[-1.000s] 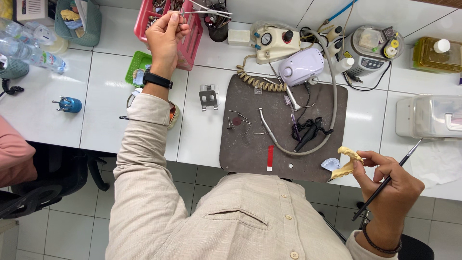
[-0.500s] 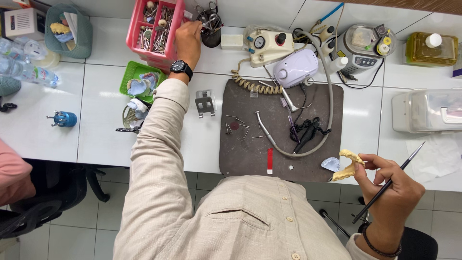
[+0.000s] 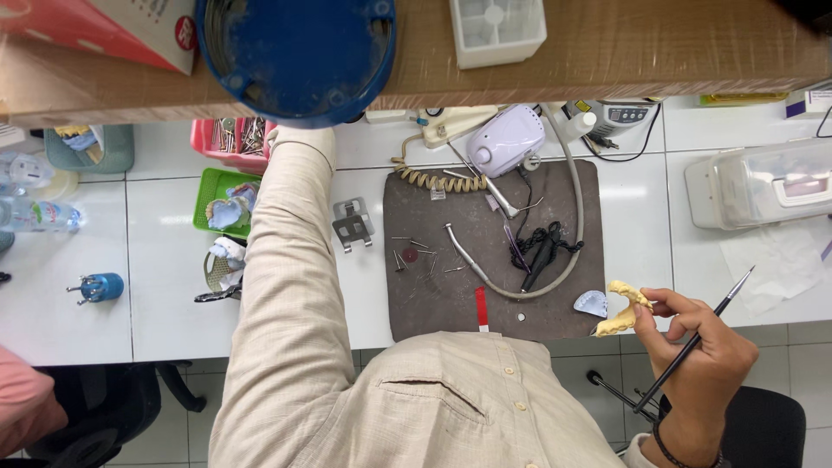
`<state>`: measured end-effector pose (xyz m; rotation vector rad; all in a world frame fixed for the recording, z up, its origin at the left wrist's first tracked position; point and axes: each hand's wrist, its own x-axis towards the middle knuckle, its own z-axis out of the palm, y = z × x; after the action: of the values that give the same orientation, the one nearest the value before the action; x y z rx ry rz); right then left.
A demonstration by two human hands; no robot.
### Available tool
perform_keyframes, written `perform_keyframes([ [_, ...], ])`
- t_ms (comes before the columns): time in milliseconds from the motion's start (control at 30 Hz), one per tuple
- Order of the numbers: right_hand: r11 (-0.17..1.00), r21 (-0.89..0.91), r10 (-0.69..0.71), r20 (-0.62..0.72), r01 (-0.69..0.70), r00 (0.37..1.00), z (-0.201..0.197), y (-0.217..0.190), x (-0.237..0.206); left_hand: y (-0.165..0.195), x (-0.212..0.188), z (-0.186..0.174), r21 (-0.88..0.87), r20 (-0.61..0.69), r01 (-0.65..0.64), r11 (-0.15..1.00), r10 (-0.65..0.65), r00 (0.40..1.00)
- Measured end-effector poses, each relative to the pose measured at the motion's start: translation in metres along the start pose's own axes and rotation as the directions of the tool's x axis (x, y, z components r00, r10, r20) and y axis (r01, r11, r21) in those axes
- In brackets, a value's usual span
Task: The person applies porcelain with a brush onto small dental crown copings held with forceps over a glass slab, building up ceramic on each unit. They set finished units on the bench, pick up a denture model to check it, and continue shaping and adding material to the crowns with the brush and forceps.
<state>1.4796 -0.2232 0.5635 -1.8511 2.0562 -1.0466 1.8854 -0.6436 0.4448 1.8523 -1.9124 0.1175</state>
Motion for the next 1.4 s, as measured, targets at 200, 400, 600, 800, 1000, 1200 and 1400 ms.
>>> perform_keyframes([
  [200, 0.998, -0.024, 0.063, -0.024, -0.064, 0.998, -0.001, 0.003, -0.002, 0.006, 0.003, -0.003, 0.064, -0.001, -0.037, 0.997, 0.038, 0.999],
  [400, 0.997, -0.060, 0.042, -0.016, -0.043, 0.999, -0.007, 0.014, -0.013, 0.000, -0.002, -0.010, 0.085, -0.019, -0.069, 0.994, 0.071, 0.997],
  [600, 0.999, -0.052, 0.001, 0.006, -0.001, 1.000, -0.014, 0.028, -0.024, -0.016, -0.010, -0.018, 0.047, -0.057, -0.118, 0.992, 0.120, 0.991],
  [800, 0.998, -0.049, -0.041, 0.017, 0.042, 0.999, -0.022, 0.033, -0.038, -0.052, -0.054, -0.049, -0.331, -0.173, -0.080, 0.940, 0.023, 0.985],
  [1000, 0.996, 0.022, -0.090, 0.032, 0.089, 0.995, -0.021, 0.032, -0.041, -0.077, -0.106, -0.091, -0.945, 0.250, 0.296, 0.137, -0.277, 0.928],
  [1200, 0.992, 0.082, -0.098, 0.025, 0.096, 0.995, -0.020, 0.019, -0.047, -0.079, -0.174, -0.081, -0.718, 0.646, 0.516, -0.468, -0.171, 0.744],
  [1400, 0.988, 0.038, -0.154, 0.047, 0.153, 0.987, -0.023, 0.013, -0.046, -0.042, -0.232, -0.050, -0.444, 0.771, 0.597, -0.668, 0.055, 0.635],
])
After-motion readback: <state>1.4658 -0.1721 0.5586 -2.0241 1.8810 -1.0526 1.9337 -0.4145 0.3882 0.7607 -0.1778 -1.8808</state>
